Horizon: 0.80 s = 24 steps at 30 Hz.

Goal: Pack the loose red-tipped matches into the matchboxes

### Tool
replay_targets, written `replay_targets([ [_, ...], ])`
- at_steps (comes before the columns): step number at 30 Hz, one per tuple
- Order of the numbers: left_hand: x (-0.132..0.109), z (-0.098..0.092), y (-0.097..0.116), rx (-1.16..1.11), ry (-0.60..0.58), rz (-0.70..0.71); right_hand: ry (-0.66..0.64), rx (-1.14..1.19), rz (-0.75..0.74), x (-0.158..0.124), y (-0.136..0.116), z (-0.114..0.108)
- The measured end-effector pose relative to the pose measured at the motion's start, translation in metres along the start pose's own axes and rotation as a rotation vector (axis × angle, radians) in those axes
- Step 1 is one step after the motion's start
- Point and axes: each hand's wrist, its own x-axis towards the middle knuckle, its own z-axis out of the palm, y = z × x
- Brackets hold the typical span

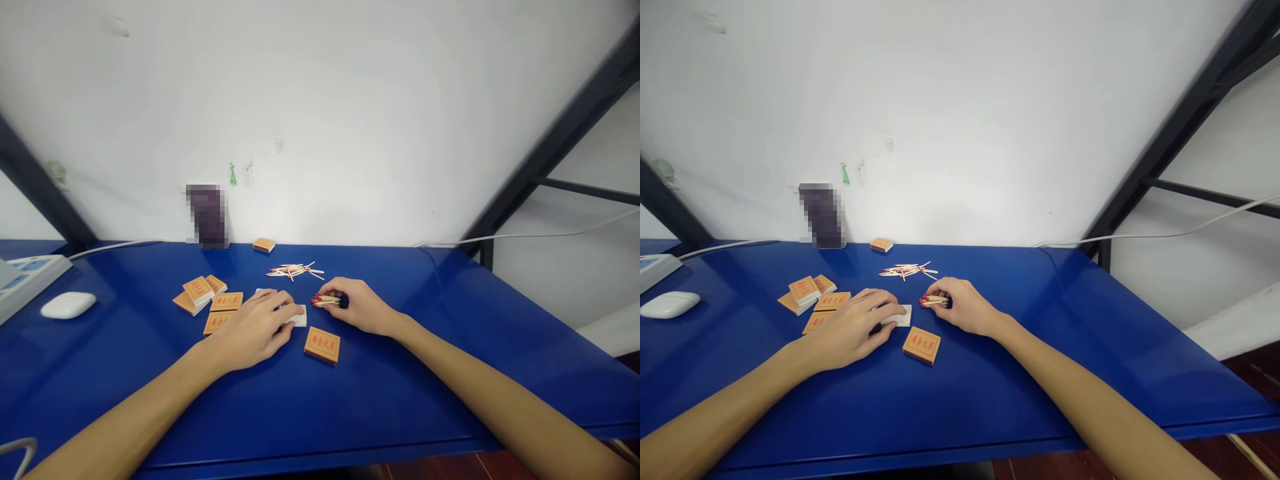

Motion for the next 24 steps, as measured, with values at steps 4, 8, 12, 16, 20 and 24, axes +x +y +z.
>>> replay_targets([
  [4, -0.0001, 0.0018, -0.0016, -0.001, 0.003, 0.006, 0.023, 0.010, -0.014, 0.0005, -0.0004, 0.0006],
  [8, 0.0006, 0.0048, -0.0036, 0.001, 0.007, 0.025, 0.035, 0.004, -0.039, 0.0001, 0.0001, 0.0013],
  [12, 0.0008, 0.0056, -0.0029, -0.010, -0.004, 0.022, 0.040, 0.018, -0.053, 0.0004, -0.0013, 0.0024],
  [16, 0.0015, 0.0044, -0.0002, 0.009, 0.019, -0.004, 0.044, 0.012, -0.036, 0.0010, -0.0021, 0.0026],
  [20, 0.0028, 0.0013, 0.0015, 0.056, 0.076, -0.139, 0.054, -0.019, -0.003, 0.0009, -0.0014, 0.0023],
  [24, 0.0036, -0.0031, 0.0019, 0.081, 0.061, -0.184, 0.059, -0.021, 0.007, 0.0008, -0.0016, 0.0030],
])
